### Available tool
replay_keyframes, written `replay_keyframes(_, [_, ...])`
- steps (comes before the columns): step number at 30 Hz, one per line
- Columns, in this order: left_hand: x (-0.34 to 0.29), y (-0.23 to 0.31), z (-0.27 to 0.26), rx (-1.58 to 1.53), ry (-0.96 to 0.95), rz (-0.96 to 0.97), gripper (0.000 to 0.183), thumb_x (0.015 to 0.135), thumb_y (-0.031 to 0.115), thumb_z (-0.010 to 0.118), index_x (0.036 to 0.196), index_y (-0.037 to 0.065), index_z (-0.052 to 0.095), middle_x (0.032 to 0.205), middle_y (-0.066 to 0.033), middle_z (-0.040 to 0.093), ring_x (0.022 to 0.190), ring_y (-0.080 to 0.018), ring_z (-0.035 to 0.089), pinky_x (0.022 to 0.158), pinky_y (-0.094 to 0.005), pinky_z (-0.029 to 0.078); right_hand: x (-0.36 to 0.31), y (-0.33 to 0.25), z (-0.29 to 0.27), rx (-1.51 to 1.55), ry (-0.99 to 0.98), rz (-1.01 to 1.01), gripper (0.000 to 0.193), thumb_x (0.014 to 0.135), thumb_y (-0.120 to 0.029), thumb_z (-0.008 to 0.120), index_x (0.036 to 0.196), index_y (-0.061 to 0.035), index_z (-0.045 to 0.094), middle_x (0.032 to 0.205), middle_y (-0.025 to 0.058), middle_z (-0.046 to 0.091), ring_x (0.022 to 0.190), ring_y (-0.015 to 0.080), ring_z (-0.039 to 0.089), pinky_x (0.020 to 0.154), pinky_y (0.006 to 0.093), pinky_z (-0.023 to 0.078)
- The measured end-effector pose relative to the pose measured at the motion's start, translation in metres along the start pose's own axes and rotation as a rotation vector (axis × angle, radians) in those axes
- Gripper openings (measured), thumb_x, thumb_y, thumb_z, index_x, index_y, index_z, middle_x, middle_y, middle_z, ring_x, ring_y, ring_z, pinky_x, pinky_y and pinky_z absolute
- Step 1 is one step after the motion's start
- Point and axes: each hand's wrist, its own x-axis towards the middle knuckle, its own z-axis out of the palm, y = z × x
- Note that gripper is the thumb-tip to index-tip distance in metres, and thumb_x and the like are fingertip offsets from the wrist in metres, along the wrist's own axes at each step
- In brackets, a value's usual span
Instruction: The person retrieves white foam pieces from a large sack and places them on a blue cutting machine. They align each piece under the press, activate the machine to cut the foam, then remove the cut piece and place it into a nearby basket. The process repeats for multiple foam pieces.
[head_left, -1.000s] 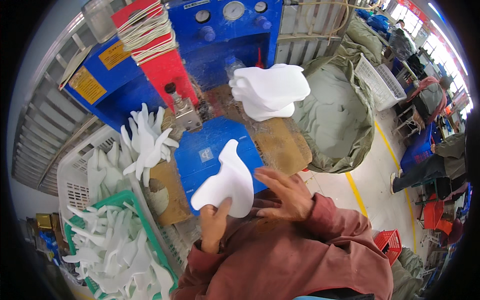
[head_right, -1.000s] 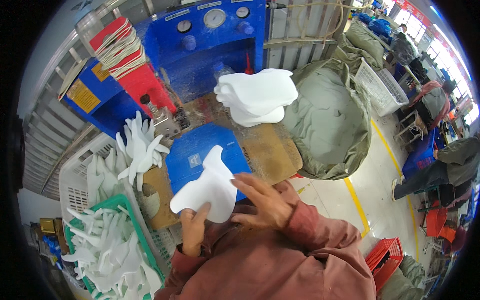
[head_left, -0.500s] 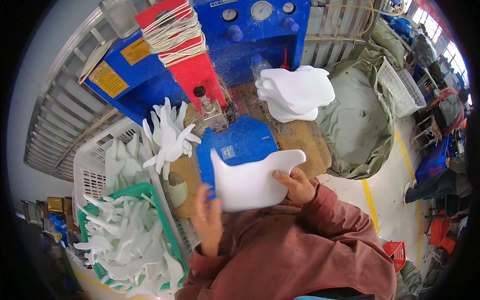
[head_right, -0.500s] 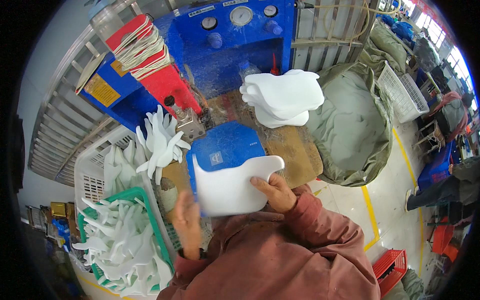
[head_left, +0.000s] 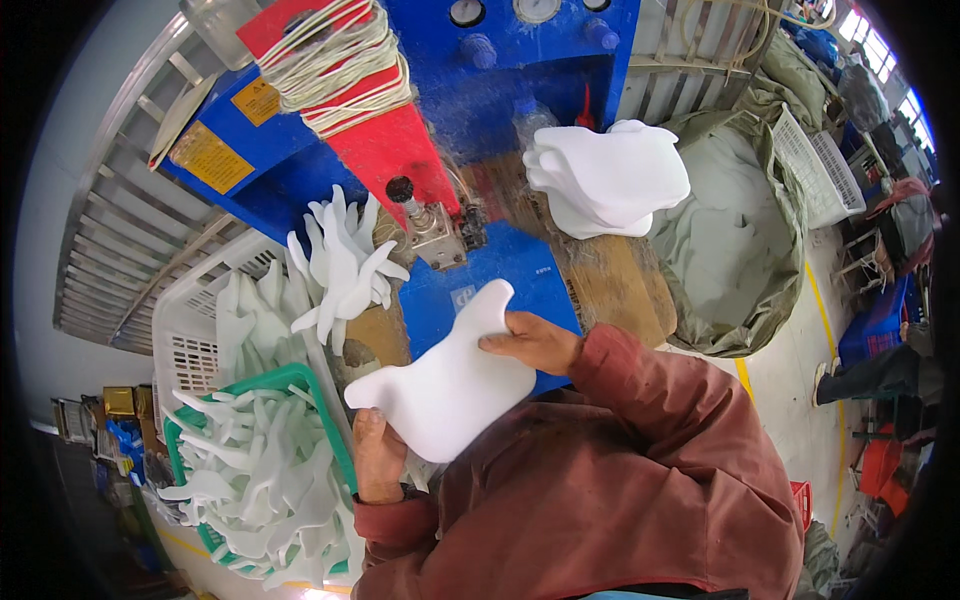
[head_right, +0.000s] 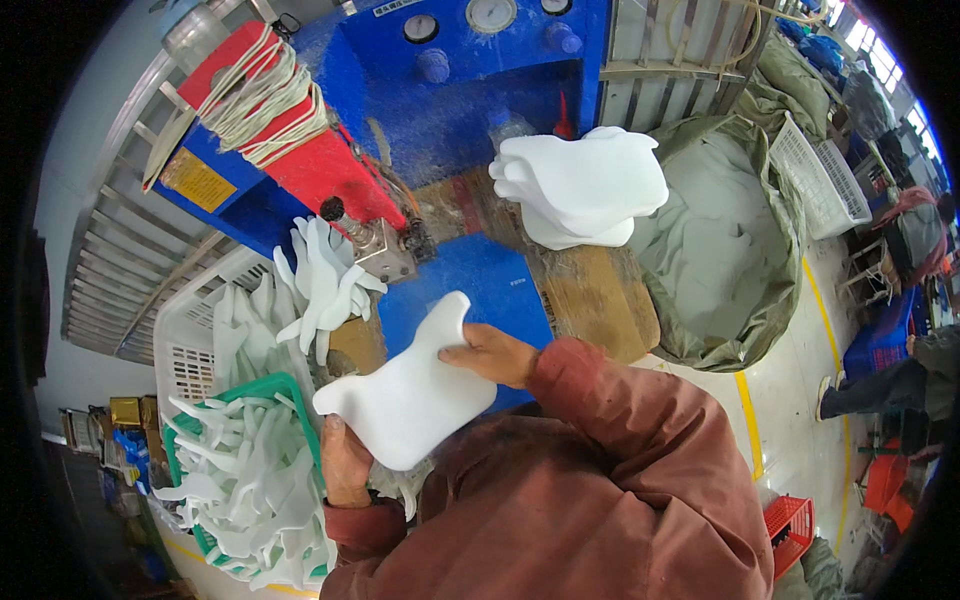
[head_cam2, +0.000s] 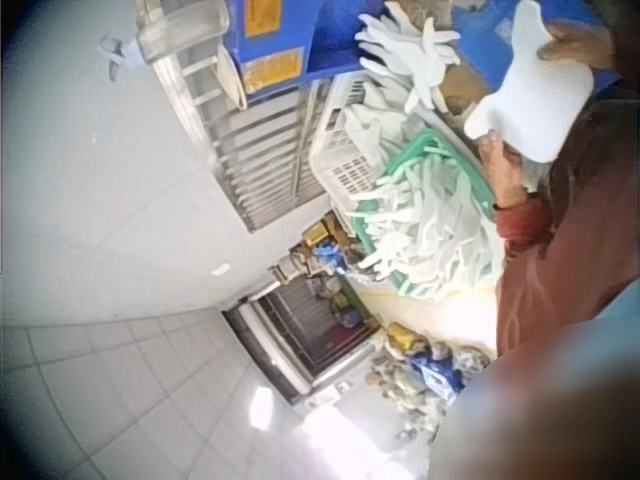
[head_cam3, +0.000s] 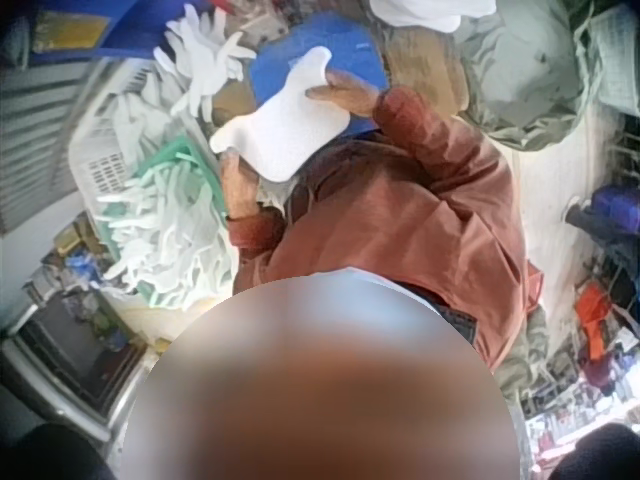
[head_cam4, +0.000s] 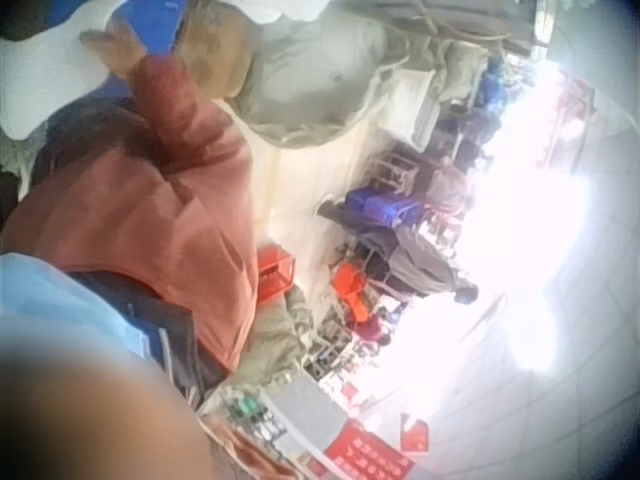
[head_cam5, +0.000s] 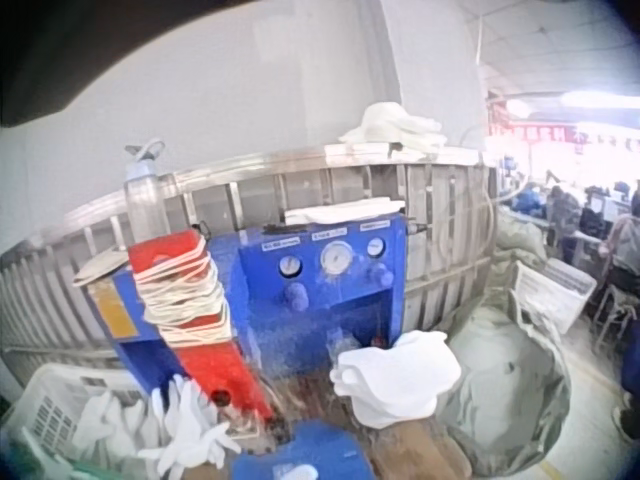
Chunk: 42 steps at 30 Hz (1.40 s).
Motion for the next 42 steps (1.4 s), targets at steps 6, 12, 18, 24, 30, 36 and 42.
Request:
replay_keyframes(6, [0.017, -0.002, -0.001, 0.248, 0.064, -0.087, 0.042, 0.099, 0.002, 0.070, 0.140, -0.002, 0.061, 0.131, -0.0113, 0.072, 0.115, -0.0226, 0.071, 0.101, -0.0384, 0.057, 0.017, 0.004, -0.007, -0.137, 0.039, -0.078, 0.032, 0.107, -0.021, 0.062, 0.128, 0.0024, 0.067, 0.111, 0.0059, 0.073, 0.100, 0.0129, 0.066, 0.088, 0.0355, 0.056])
replay_keyframes(12, [0.034, 0.001, 0.004, 0.860, 0.306, 0.113, 0.024, 0.096, 0.011, 0.078, 0.112, -0.006, 0.075, 0.104, -0.0061, 0.077, 0.093, -0.0112, 0.070, 0.084, -0.0279, 0.054, 0.027, 0.014, -0.006, -0.017, 0.111, -0.102, 0.029, 0.105, -0.025, 0.068, 0.119, 0.0006, 0.070, 0.094, 0.0008, 0.068, 0.084, 0.0078, 0.059, 0.070, 0.0306, 0.049])
replay_keyframes(18, [0.039, 0.020, -0.002, 1.271, 0.455, 0.012, 0.024, 0.095, 0.011, 0.080, 0.110, -0.007, 0.076, 0.099, -0.0032, 0.076, 0.088, -0.0084, 0.067, 0.079, -0.0248, 0.052, 0.043, 0.019, -0.003, 0.083, 0.197, -0.129, 0.028, 0.106, -0.023, 0.068, 0.123, -0.0010, 0.068, 0.091, -0.0018, 0.065, 0.080, 0.0054, 0.055, 0.066, 0.0279, 0.045])
replay_keyframes(24, [0.044, 0.022, -0.013, 0.600, 0.262, 0.238, 0.033, 0.097, 0.004, 0.075, 0.129, -0.005, 0.069, 0.117, -0.0056, 0.075, 0.102, -0.0131, 0.069, 0.092, -0.0287, 0.053, 0.033, 0.002, 0.012, 0.225, 0.213, -0.171, 0.037, 0.106, -0.020, 0.068, 0.137, -0.0010, 0.061, 0.092, -0.0015, 0.066, 0.080, 0.0058, 0.055, 0.067, 0.0274, 0.046])
replay_keyframes(30, [0.035, 0.033, -0.022, 0.487, 0.198, 0.158, 0.037, 0.099, 0.003, 0.071, 0.134, -0.005, 0.065, 0.126, -0.0084, 0.072, 0.111, -0.0177, 0.068, 0.100, -0.0321, 0.052, 0.024, -0.012, 0.014, 0.157, 0.240, -0.194, 0.043, 0.105, -0.019, 0.067, 0.141, 0.0014, 0.059, 0.098, 0.0035, 0.072, 0.085, 0.0086, 0.061, 0.072, 0.0297, 0.051])
replay_keyframes(36, [0.044, 0.035, -0.025, 0.507, 0.223, 0.167, 0.036, 0.100, 0.004, 0.069, 0.134, -0.005, 0.064, 0.127, -0.0108, 0.073, 0.111, -0.0183, 0.070, 0.098, -0.0326, 0.054, 0.026, -0.012, 0.010, 0.146, 0.209, -0.190, 0.042, 0.104, -0.017, 0.066, 0.141, 0.0010, 0.061, 0.099, 0.0041, 0.072, 0.087, 0.0090, 0.062, 0.075, 0.0294, 0.051])
replay_keyframes(42, [0.040, 0.041, -0.022, 0.498, 0.241, 0.197, 0.035, 0.100, 0.003, 0.069, 0.134, -0.004, 0.064, 0.125, -0.0111, 0.073, 0.110, -0.0181, 0.070, 0.097, -0.0321, 0.055, 0.031, -0.013, 0.013, 0.174, 0.162, -0.207, 0.041, 0.104, -0.016, 0.065, 0.141, 0.0009, 0.062, 0.099, 0.0045, 0.072, 0.086, 0.0095, 0.062, 0.075, 0.0299, 0.051])
